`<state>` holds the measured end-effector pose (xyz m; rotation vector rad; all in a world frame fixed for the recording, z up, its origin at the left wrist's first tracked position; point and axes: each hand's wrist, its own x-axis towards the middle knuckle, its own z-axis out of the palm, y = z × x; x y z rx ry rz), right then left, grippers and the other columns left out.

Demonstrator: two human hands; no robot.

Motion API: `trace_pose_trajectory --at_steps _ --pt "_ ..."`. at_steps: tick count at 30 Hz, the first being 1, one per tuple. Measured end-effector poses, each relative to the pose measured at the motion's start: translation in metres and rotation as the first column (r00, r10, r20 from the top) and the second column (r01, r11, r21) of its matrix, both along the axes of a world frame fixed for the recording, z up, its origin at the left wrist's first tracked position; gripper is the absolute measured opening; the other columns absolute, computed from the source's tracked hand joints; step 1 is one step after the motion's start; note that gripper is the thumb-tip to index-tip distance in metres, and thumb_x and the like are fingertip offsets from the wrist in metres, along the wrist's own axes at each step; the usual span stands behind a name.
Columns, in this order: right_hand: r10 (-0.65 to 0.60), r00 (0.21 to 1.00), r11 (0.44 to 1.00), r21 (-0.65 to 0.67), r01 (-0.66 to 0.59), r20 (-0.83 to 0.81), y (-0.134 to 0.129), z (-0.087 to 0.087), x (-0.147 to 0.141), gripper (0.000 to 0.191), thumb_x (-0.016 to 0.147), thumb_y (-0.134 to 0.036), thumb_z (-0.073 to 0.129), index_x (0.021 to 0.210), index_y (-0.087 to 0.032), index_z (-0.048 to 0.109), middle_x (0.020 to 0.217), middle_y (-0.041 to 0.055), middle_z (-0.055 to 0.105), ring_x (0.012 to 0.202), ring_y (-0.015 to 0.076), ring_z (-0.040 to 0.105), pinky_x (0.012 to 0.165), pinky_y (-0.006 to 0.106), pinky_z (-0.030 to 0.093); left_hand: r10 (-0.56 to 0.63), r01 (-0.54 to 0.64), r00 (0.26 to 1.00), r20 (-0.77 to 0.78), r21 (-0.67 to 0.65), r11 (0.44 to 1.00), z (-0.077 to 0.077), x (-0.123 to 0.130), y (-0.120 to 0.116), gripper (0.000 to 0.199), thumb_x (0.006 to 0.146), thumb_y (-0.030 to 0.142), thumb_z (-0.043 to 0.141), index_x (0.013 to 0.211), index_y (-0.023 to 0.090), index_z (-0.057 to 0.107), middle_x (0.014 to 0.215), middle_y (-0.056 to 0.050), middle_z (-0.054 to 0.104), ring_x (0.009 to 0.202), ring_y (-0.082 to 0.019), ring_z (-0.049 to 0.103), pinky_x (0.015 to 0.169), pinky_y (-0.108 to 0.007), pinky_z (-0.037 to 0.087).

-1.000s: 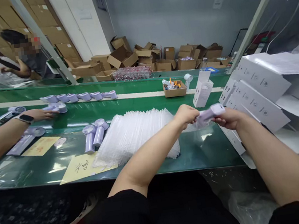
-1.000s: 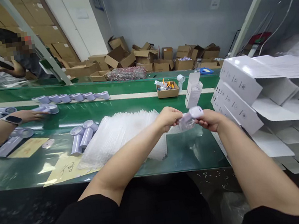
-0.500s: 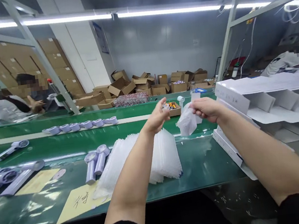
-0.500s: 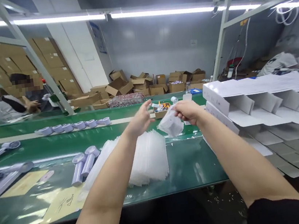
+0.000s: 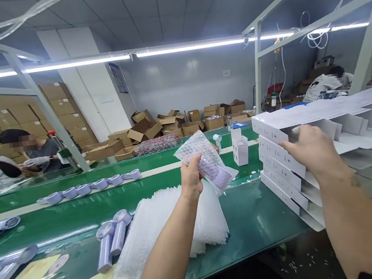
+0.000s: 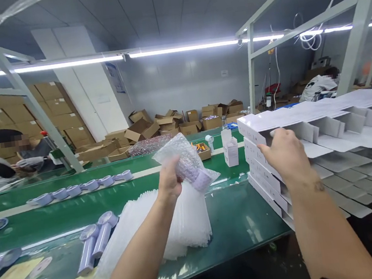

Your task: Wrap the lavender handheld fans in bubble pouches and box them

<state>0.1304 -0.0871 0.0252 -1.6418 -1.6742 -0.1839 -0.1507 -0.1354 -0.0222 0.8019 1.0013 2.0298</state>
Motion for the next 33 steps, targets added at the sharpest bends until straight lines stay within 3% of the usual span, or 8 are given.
trace_pose_trajectory --at_steps 4,10,17,20,22,28,30,33 --pt "0.053 0.973 0.995 -0.09 -0.034 0.223 0.005 0.007 -0.005 0.014 0.086 -0.028 0.045 0.081 -0.019 0.054 0.067 0.0094 0.057 0.068 0.0247 0.057 0.058 0.035 0.041 0.034 -0.034 0.999 0.014 0.012 0.999 -0.001 -0.021 -0.002 0.033 0.061 0.036 0.073 0.085 0.016 0.06 0.062 0.005 0.056 0.044 -0.006 0.049 0.034 -0.014 0.027" --pt "0.211 0.817 0.976 -0.076 -0.203 0.537 -0.035 0.019 -0.061 0.026 0.079 -0.003 0.041 0.096 -0.019 0.053 0.079 0.0109 0.058 0.063 0.0209 0.059 0.054 0.029 0.037 0.193 -0.193 0.973 0.13 -0.007 0.981 0.002 -0.056 0.0 0.02 0.066 0.024 0.068 0.081 0.012 0.06 0.063 0.002 0.058 0.052 -0.009 0.057 0.049 -0.02 0.047" --pt "0.686 0.565 0.728 -0.413 -0.548 0.459 0.007 -0.061 -0.094 0.022 0.075 0.003 0.045 0.079 -0.015 0.057 0.081 0.0108 0.059 0.077 0.0252 0.063 0.065 0.035 0.047 0.227 -0.219 0.946 0.233 -0.06 0.974 -0.013 -0.034 0.015 0.022 0.074 0.022 0.064 0.093 0.014 0.056 0.076 0.0 0.062 0.054 -0.008 0.058 0.045 -0.017 0.047" --pt "0.761 0.555 0.648 -0.349 -0.677 0.337 0.02 -0.1 -0.088 0.009 0.079 -0.019 0.059 0.088 -0.017 0.058 0.1 0.0111 0.056 0.095 0.026 0.059 0.079 0.037 0.049 0.154 -0.148 0.979 0.137 -0.053 0.988 -0.03 -0.009 0.025 0.032 0.072 0.027 0.067 0.099 0.016 0.053 0.084 -0.001 0.062 0.058 -0.009 0.059 0.044 -0.017 0.047" --pt "0.798 0.573 0.602 -0.202 -0.773 0.185 0.024 -0.124 -0.082 0.031 0.072 -0.035 0.068 0.097 -0.02 0.057 0.116 0.0118 0.048 0.109 0.0291 0.051 0.09 0.042 0.047 0.168 -0.167 0.985 0.027 -0.034 0.985 -0.036 0.003 0.028 0.036 0.071 0.033 0.068 0.099 0.017 0.052 0.088 -0.001 0.062 0.063 -0.009 0.06 0.047 -0.018 0.048" --pt "0.753 0.654 0.658 0.08 -0.749 -0.077 0.027 -0.171 -0.079 0.038 0.072 -0.033 0.067 0.105 -0.024 0.053 0.129 0.0116 0.025 0.114 0.0312 0.045 0.097 0.05 0.042 0.297 -0.279 0.761 -0.577 0.122 0.952 -0.035 0.028 0.015 0.036 0.075 0.04 0.065 0.104 0.021 0.055 0.075 0.002 0.061 0.059 -0.01 0.058 0.057 -0.021 0.049" --pt "0.765 0.637 0.643 0.066 -0.763 -0.094 0.029 -0.174 -0.08 0.039 0.074 -0.032 0.064 0.108 -0.024 0.048 0.131 0.0119 0.023 0.114 0.0304 0.046 0.096 0.05 0.042 0.303 -0.292 0.687 -0.66 0.131 0.947 -0.032 0.036 0.013 0.031 0.076 0.038 0.064 0.101 0.022 0.055 0.072 0.003 0.06 0.059 -0.01 0.058 0.06 -0.02 0.049" --pt "0.799 0.592 0.6 0.068 -0.797 -0.102 0.032 -0.175 -0.079 0.043 0.075 -0.03 0.062 0.111 -0.024 0.04 0.13 0.0124 0.025 0.12 0.0305 0.04 0.099 0.049 0.04 0.284 -0.311 0.712 -0.642 0.074 0.948 -0.026 0.045 0.022 0.026 0.077 0.036 0.062 0.097 0.021 0.052 0.068 0.005 0.056 0.051 -0.008 0.054 0.052 -0.019 0.047"
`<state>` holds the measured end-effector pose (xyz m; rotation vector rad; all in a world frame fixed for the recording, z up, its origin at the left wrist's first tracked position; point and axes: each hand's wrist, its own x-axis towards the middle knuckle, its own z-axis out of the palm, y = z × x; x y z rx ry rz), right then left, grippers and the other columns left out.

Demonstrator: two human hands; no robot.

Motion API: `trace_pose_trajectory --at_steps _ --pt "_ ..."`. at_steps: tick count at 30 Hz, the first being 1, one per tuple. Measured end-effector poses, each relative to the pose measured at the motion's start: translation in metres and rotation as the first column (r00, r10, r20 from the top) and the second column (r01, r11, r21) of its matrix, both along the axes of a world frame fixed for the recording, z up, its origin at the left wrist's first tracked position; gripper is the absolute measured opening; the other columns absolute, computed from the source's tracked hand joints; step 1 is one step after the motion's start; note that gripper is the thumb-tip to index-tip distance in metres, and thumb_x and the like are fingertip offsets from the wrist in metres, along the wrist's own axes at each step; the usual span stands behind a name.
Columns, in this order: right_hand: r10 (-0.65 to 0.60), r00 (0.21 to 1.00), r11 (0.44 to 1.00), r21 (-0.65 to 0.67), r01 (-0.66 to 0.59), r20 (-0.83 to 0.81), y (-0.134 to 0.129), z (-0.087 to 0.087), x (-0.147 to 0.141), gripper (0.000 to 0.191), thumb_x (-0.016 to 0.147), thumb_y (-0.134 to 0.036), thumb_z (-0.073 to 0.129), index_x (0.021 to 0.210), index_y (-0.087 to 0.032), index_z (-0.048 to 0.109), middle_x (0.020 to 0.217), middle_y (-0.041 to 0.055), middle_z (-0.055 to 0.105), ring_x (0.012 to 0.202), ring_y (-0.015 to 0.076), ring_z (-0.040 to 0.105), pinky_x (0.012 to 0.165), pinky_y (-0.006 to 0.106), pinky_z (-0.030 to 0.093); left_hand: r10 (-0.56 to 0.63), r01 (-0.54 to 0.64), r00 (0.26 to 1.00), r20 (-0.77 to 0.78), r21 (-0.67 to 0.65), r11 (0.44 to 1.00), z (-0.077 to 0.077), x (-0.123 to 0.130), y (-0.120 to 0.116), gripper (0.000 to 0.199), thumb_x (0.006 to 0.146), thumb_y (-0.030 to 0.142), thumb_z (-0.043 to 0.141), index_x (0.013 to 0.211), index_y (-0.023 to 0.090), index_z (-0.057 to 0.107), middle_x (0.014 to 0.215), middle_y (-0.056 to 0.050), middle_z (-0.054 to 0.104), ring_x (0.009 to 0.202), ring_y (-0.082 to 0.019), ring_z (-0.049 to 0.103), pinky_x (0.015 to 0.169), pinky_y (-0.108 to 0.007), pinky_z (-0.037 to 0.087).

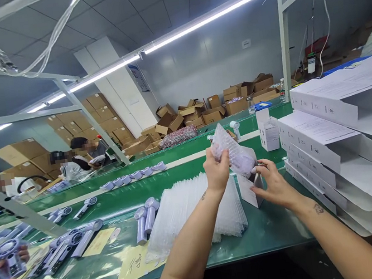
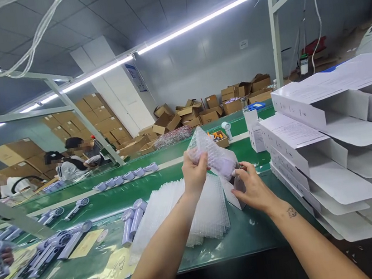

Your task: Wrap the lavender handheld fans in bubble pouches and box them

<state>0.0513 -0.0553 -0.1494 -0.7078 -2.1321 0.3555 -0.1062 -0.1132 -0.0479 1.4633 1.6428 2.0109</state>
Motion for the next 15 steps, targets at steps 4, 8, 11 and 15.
trace_pose_trajectory --at_steps 4,8,11,15 --pt "0.041 0.998 0.999 -0.033 -0.042 -0.055 0.006 -0.004 0.005 0.049 0.074 -0.028 0.061 0.114 -0.025 0.033 0.128 0.0126 0.027 0.127 0.0301 0.032 0.1 0.048 0.039 -0.024 0.025 0.987 0.158 -0.002 1.0 0.011 0.002 0.025 0.025 0.074 0.032 0.063 0.09 0.019 0.049 0.076 0.004 0.054 0.054 -0.006 0.052 0.047 -0.016 0.046" --pt "0.079 0.993 0.995 -0.045 -0.083 -0.088 0.011 -0.008 0.007 0.053 0.073 -0.027 0.062 0.117 -0.025 0.032 0.127 0.012 0.027 0.128 0.0297 0.032 0.1 0.047 0.039 0.087 -0.073 0.991 0.106 -0.128 0.989 0.012 -0.001 0.036 0.02 0.076 0.031 0.061 0.085 0.019 0.048 0.075 0.003 0.054 0.058 -0.009 0.054 0.052 -0.019 0.046" --pt "0.102 0.992 0.994 -0.031 -0.105 -0.07 0.012 -0.008 0.004 0.051 0.073 -0.025 0.06 0.117 -0.025 0.035 0.127 0.0121 0.028 0.125 0.0297 0.035 0.1 0.047 0.038 0.105 -0.153 0.941 -0.322 -0.129 0.98 0.003 0.003 0.029 0.018 0.082 0.035 0.056 0.093 0.021 0.054 0.079 -0.002 0.059 0.074 -0.015 0.059 0.069 -0.025 0.048" --pt "0.1 0.992 0.995 0.007 -0.1 -0.078 0.012 -0.007 0.0 0.048 0.073 -0.024 0.059 0.116 -0.023 0.036 0.126 0.0126 0.031 0.123 0.0295 0.037 0.102 0.047 0.036 -0.007 -0.171 0.632 -0.775 -0.148 0.974 -0.015 0.019 0.02 0.029 0.086 0.037 0.05 0.11 0.023 0.057 0.097 -0.009 0.06 0.09 -0.021 0.058 0.079 -0.028 0.045"
